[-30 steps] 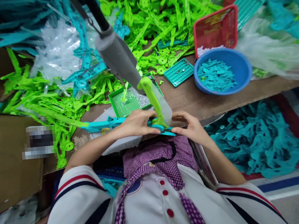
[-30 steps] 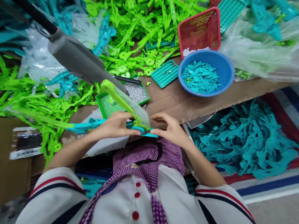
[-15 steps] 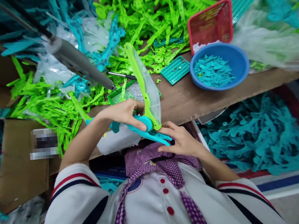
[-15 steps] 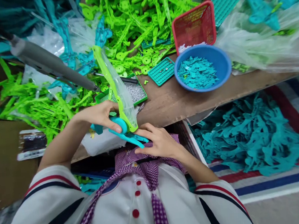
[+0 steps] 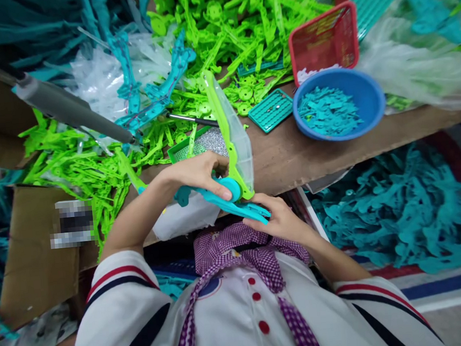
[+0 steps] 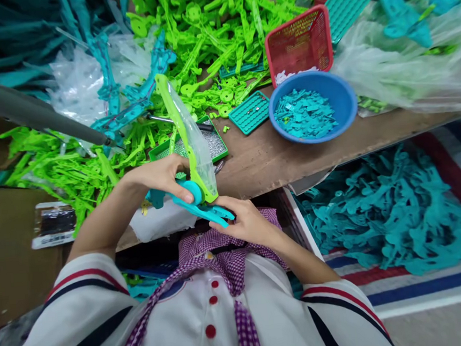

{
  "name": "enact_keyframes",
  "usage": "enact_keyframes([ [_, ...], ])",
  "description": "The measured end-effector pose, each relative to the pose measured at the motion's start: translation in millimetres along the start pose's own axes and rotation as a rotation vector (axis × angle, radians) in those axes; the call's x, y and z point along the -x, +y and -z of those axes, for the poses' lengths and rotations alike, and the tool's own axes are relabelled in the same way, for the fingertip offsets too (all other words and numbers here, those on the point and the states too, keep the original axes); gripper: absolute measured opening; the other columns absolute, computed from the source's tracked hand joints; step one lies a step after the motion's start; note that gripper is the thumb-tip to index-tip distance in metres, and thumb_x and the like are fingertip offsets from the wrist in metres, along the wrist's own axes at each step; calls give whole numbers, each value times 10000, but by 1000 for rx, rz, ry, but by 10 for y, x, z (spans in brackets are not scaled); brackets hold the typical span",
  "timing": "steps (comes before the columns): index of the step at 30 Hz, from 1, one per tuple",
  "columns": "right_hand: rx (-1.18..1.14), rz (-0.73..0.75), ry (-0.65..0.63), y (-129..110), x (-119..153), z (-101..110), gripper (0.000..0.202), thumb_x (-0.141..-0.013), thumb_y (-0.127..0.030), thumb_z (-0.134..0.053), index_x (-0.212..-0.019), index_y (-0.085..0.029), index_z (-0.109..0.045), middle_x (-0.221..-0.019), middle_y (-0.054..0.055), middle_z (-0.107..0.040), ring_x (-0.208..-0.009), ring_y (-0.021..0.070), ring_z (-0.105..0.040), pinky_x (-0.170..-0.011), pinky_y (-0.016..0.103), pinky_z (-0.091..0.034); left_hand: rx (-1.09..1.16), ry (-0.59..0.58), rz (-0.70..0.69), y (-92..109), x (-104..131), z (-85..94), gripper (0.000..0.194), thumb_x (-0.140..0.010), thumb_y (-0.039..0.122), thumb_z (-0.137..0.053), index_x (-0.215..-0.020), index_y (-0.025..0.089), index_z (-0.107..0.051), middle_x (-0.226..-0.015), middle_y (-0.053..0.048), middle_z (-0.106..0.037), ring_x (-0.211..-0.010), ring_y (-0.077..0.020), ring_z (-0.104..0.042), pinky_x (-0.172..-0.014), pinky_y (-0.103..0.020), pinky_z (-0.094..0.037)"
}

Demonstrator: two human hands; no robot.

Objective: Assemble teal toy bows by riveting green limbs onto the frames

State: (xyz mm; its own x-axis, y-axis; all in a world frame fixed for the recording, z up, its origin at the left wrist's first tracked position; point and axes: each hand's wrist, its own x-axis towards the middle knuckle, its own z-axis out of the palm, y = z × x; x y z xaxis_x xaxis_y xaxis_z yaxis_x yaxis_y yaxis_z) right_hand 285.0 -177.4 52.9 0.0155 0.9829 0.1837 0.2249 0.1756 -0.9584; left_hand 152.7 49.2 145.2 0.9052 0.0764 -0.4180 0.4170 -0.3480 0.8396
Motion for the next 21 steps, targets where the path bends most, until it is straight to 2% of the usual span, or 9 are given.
enact_keyframes([
  [4, 91, 101, -6, 159, -9, -12, 285, -895, -346, -658, -1173, -280, -653, -891, 27, -671, -761, 166, -653, -670, 299, -552, 24, -33, 17, -10, -41, -38, 513, -575, 553, -878, -878, 165, -732, -772, -31, -713, -777, -189, -657, -695, -286, -503],
  [7, 200, 129, -41, 249, 26, 11, 317, -900, -293, -630, -1216, -290, -661, -905, 38, -657, -764, 174, -663, -648, 300, -556, 37, -60, 23, -4, -74, -54, 475, -593, 545, -868, -831, 163, -714, -736, -21, -690, -750, -178, -637, -680, -283, -483],
  [11, 149, 64, -121, 252, 205, 247, 410, -922, -249, -609, -1323, -334, -629, -1082, 58, -681, -856, 174, -701, -737, 324, -601, 56, -50, 52, -13, -113, -71, 451, -609, 536, -856, -790, 162, -680, -692, -2, -640, -672, -148, -577, -618, -276, -425],
  [12, 66, 28, -81, 245, 239, 337, 413, -929, -263, -610, -1334, -340, -623, -1123, 60, -682, -874, 169, -710, -756, 322, -609, 58, -46, 63, -31, -133, -88, 445, -619, 536, -850, -781, 162, -669, -687, 2, -626, -652, -140, -556, -602, -275, -405],
  [14, -115, -69, 146, 243, 218, 499, 406, -951, -347, -596, -1356, -331, -604, -1106, 57, -691, -819, 147, -714, -702, 288, -609, 53, -59, 83, -93, -207, -149, 446, -628, 540, -844, -759, 163, -645, -682, 6, -597, -620, -127, -513, -576, -277, -365],
  [16, -221, -171, 390, 260, 32, 581, 452, -950, -483, -572, -1361, -297, -594, -960, 37, -698, -662, 117, -663, -570, 244, -556, 24, -84, 105, -176, -324, -241, 473, -598, 549, -859, -717, 166, -608, -653, 15, -547, -584, -116, -456, -553, -284, -323],
  [17, -226, -216, 440, 274, -114, 581, 496, -926, -554, -577, -1332, -272, -613, -876, 22, -690, -599, 108, -619, -522, 233, -515, 12, -93, 110, -217, -389, -291, 492, -575, 551, -870, -693, 170, -584, -633, 23, -513, -569, -111, -425, -545, -287, -302],
  [19, -173, -272, 354, 300, -441, 509, 522, -803, -637, -687, -1100, -208, -710, -727, -3, -657, -568, 108, -560, -518, 239, -472, 19, -77, 89, -278, -507, -374, 521, -544, 548, -883, -657, 182, -530, -607, 41, -444, -555, -103, -374, -541, -292, -268],
  [21, -119, -308, 333, 319, -703, 378, 472, -730, -640, -747, -808, -177, -691, -627, -20, -598, -571, 107, -518, -537, 249, -439, 49, -62, 45, -304, -576, -410, 517, -558, 541, -874, -649, 189, -505, -614, 44, -427, -569, -106, -373, -555, -293, -259],
])
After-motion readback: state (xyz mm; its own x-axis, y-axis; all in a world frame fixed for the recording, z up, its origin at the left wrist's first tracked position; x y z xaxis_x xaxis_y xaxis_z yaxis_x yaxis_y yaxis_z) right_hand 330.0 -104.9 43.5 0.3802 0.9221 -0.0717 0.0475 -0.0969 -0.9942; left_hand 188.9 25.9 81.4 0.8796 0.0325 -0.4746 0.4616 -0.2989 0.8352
